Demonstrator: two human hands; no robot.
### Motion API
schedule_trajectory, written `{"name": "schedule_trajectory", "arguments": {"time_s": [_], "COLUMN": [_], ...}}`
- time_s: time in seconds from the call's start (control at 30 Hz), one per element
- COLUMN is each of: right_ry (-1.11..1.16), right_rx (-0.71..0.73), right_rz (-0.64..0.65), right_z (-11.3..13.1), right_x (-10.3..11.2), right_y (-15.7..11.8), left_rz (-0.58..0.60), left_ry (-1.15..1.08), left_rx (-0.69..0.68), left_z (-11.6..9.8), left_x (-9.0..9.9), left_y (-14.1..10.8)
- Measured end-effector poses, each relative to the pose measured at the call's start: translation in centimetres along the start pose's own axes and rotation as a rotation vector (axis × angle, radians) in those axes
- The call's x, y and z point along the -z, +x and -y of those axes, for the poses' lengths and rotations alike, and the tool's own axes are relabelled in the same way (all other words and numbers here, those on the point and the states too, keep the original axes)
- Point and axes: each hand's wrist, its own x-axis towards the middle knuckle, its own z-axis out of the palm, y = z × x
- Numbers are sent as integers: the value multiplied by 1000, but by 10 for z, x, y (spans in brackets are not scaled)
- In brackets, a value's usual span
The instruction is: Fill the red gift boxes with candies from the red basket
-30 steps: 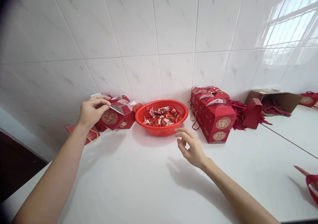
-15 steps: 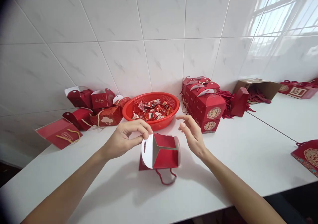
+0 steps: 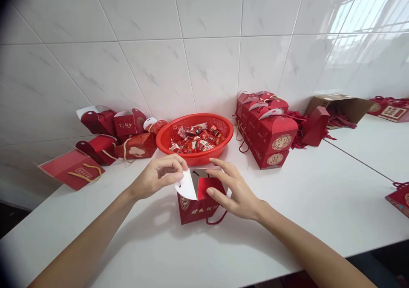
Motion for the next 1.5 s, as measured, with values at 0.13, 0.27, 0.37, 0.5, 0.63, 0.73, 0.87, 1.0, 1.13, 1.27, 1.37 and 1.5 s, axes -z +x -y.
{"name": "schedule_trajectory", "arguments": {"time_s": [0.13,0.27,0.37,0.5,0.63,0.73,0.87,1.0,1.13,1.27,1.37,1.5], "right_ry": [67,254,330,272,238,169,49,14,90,259,327,208], "right_rx": [-13,-10,21,46,11,-27,-14,-11,-35,-39,13,97], "right_rz": [22,56,64,48,26,-37,-42,63,94,96,112,60], "right_z": [4,11,12,10,11,10,6,5,7,8,8,8], "right_x": [4,7,8,10,8,6,7,8,10,15,17,15], "right_y": [0,0,0,-1,-1,-1,0,0,0,0,-1,0], "left_rz": [44,168,236,254,305,293,250,257,235,221,217,202], "left_ry": [182,379,400,419,475,509,531,504,494,482,468,456], "left_rx": [22,91,116,104,77,104,190,229,233,232,235,194], "left_z": [-5,-7,-8,-11,-15,-16,-18,-17,-15,-14,-13,-9], "left_x": [5,5,2,-3,-7,-11,-13,-13,-14,-14,-13,-12], "left_y": [-5,-8,-9,-10,-11,-13,-16,-18,-18,-17,-16,-17]}}
